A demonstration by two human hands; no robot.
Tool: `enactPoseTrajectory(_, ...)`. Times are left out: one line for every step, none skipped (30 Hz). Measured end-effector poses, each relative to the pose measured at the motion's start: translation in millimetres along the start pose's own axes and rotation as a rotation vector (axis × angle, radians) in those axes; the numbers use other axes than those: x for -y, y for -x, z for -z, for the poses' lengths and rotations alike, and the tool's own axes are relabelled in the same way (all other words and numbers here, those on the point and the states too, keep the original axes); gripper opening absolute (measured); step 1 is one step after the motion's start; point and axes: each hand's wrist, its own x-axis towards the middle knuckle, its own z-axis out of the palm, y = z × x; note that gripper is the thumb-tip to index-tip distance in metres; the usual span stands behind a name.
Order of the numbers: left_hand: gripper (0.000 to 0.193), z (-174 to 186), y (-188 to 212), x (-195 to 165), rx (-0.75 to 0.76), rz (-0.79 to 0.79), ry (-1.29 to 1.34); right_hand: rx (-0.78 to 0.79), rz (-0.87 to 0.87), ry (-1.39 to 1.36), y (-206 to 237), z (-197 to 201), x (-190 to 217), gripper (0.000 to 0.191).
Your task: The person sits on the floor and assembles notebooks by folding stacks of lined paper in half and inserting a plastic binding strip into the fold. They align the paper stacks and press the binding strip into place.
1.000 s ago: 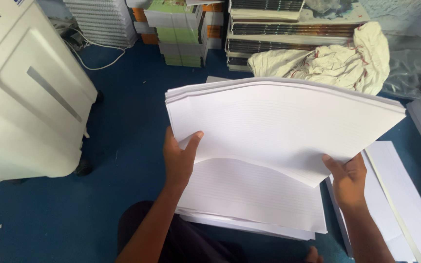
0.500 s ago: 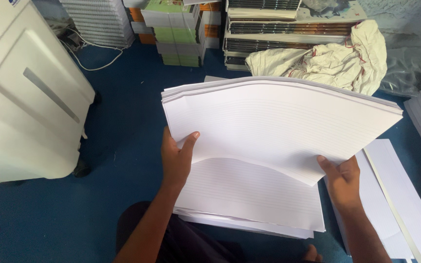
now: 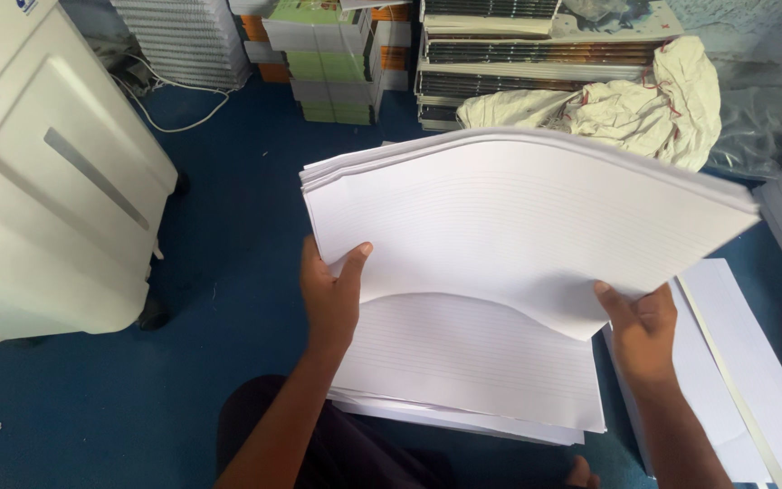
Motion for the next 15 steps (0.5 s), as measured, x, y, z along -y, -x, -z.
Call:
enactPoseTrajectory(0.042, 1.0, 0.9, -0.7, 0.021, 0.004, 0.0, 0.012, 0.007, -0.047, -0.1, 0.8, -1.4, 0.045)
enactPoseTrajectory(0.043, 2.5, 0.8, -1.3, 0.041, 0.006, 0.0, 0.025, 0.017, -0.097, -1.5, 0.4, -3.1, 0.046)
enactPoseTrajectory(0.044, 4.4, -0.3, -1.8, 0.062, 0.004, -0.001, 0.037, 0.027, -0.149, -3.0, -1.0, -5.0, 0.046)
enactPoseTrajectory(0.044, 5.0, -1.0, -1.7, 0.068, -0.008, 0.018, 0.041, 0.034, -0.173, -4.0, -0.7, -6.7, 0.046)
enactPoseTrajectory(0.045, 5.2, -0.7, -1.3, 0.075, -0.017, 0.037, 0.047, 0.039, -0.195, -4.5, 0.5, -8.0, 0.046)
enactPoseTrajectory(0.045, 5.4, -1.9, -0.6, 0.081, -0.03, 0.056, 0.052, 0.046, -0.221, -6.0, 0.0, -9.5, 0.046)
enactPoseTrajectory(0.045, 5.9, -2.6, 0.1, 0.073, -0.017, 0.037, 0.045, 0.03, -0.208, -6.4, -1.1, -10.4, 0.046)
enactPoseTrajectory(0.045, 5.7, -2.5, 1.1, 0.065, -0.003, 0.02, 0.038, 0.013, -0.194, -6.0, -1.3, -11.1, 0.045)
enactPoseTrajectory(0.045, 4.7, -2.2, 2.2, 0.058, 0.013, 0.005, 0.029, -0.004, -0.177, -5.8, -0.5, -11.1, 0.045)
enactPoseTrajectory(0.046, 4.4, -1.8, 3.4, 0.063, 0.012, 0.013, 0.024, -0.025, -0.142, -4.9, -0.1, -11.0, 0.045)
enactPoseTrajectory(0.047, 5.1, -0.9, 4.3, 0.066, 0.013, 0.02, 0.02, -0.046, -0.108, -2.7, -0.5, -10.8, 0.046)
enactPoseTrajectory(0.047, 6.0, 0.1, 5.3, 0.069, 0.013, 0.025, 0.017, -0.068, -0.074, -1.1, -1.1, -10.4, 0.046)
enactPoseTrajectory(0.049, 6.4, 0.7, 6.1, 0.072, -0.01, 0.01, 0.022, -0.121, -0.034, 0.0, -0.9, -9.7, 0.045)
enactPoseTrajectory(0.05, 6.5, 0.6, 6.9, 0.075, -0.034, -0.004, 0.026, -0.174, 0.005, 0.5, -0.5, -9.0, 0.044)
enactPoseTrajectory(0.051, 7.1, 0.7, 7.5, 0.078, -0.058, -0.02, 0.031, -0.227, 0.044, 1.4, -0.4, -8.4, 0.043)
